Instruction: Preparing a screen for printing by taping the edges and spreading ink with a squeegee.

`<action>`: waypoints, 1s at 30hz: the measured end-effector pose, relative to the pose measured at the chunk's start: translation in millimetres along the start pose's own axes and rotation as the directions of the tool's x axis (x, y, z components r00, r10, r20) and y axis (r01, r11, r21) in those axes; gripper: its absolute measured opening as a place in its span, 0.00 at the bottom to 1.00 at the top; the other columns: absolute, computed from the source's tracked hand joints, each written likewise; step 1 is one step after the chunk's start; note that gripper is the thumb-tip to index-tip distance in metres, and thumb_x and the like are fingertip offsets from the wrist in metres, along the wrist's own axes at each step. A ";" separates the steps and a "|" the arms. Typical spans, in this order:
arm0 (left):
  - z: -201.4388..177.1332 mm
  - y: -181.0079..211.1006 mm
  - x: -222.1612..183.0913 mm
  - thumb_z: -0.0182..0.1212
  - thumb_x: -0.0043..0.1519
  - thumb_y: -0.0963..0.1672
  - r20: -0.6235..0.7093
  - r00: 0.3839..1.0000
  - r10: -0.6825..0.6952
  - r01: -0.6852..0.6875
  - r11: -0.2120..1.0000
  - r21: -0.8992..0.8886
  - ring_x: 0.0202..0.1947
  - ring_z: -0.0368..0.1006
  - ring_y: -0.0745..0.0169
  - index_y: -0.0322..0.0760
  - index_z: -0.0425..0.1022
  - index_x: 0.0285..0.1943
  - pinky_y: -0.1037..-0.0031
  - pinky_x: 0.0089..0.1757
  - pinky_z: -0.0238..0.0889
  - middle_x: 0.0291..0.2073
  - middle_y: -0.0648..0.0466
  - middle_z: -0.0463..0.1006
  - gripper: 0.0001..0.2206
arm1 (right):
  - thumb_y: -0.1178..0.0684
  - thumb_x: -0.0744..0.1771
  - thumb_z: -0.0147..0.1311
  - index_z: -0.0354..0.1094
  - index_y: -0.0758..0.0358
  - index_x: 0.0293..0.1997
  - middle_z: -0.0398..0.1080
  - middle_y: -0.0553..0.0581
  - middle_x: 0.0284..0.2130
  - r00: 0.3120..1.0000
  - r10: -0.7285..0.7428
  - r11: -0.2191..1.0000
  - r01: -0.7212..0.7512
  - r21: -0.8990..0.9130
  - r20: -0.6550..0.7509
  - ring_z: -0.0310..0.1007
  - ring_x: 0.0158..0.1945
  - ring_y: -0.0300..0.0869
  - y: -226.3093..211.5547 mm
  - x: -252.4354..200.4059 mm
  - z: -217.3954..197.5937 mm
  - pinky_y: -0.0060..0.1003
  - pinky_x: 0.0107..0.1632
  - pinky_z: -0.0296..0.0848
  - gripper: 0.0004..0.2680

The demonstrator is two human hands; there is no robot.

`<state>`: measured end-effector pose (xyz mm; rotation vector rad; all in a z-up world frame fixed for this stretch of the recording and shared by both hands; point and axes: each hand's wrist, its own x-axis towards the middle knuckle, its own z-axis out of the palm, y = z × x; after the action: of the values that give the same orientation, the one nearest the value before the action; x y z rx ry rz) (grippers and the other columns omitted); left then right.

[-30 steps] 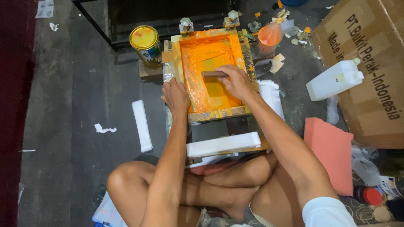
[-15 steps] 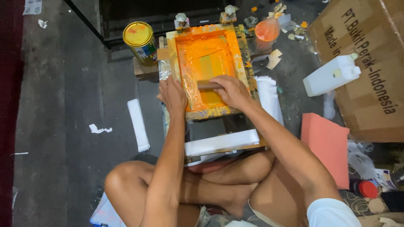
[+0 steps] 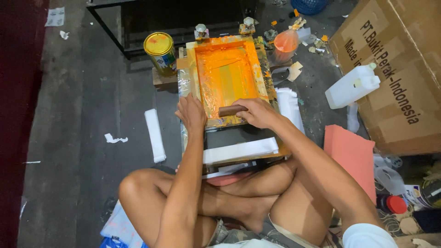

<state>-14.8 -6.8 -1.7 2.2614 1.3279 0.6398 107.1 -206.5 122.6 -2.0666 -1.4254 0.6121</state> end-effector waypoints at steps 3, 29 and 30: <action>-0.9 -0.3 -2.9 0.43 0.73 0.48 0.014 1.000 -0.007 0.007 1.000 0.003 0.51 0.67 0.49 0.42 0.71 0.62 0.57 0.49 0.56 0.47 0.50 0.70 0.16 | 0.57 0.68 0.54 0.74 0.56 0.52 0.78 0.63 0.36 1.000 0.012 0.999 -0.013 0.035 0.006 0.78 0.44 0.60 -10.3 -0.9 -11.3 0.50 0.46 0.76 0.08; 6.6 10.8 14.8 0.40 0.73 0.48 -0.027 0.999 -0.044 0.044 0.999 0.017 0.49 0.68 0.47 0.39 0.71 0.58 0.56 0.47 0.58 0.45 0.50 0.69 0.15 | 0.56 0.69 0.55 0.74 0.55 0.51 0.71 0.57 0.30 0.981 0.088 0.962 -0.039 0.269 -0.175 0.72 0.38 0.48 21.0 1.9 -3.5 0.41 0.42 0.70 0.07; 3.1 13.3 15.6 0.40 0.74 0.48 -0.004 0.999 -0.049 0.048 0.999 -0.015 0.50 0.68 0.46 0.38 0.71 0.59 0.55 0.48 0.57 0.46 0.49 0.69 0.16 | 0.59 0.68 0.55 0.74 0.57 0.55 0.77 0.63 0.40 0.977 0.114 0.951 -0.055 0.303 -0.181 0.77 0.47 0.56 23.3 4.6 -1.2 0.47 0.49 0.73 0.10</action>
<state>2.8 0.7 6.1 2.2106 1.3713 0.6354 125.5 -209.1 107.8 -1.8974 -1.0657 0.5980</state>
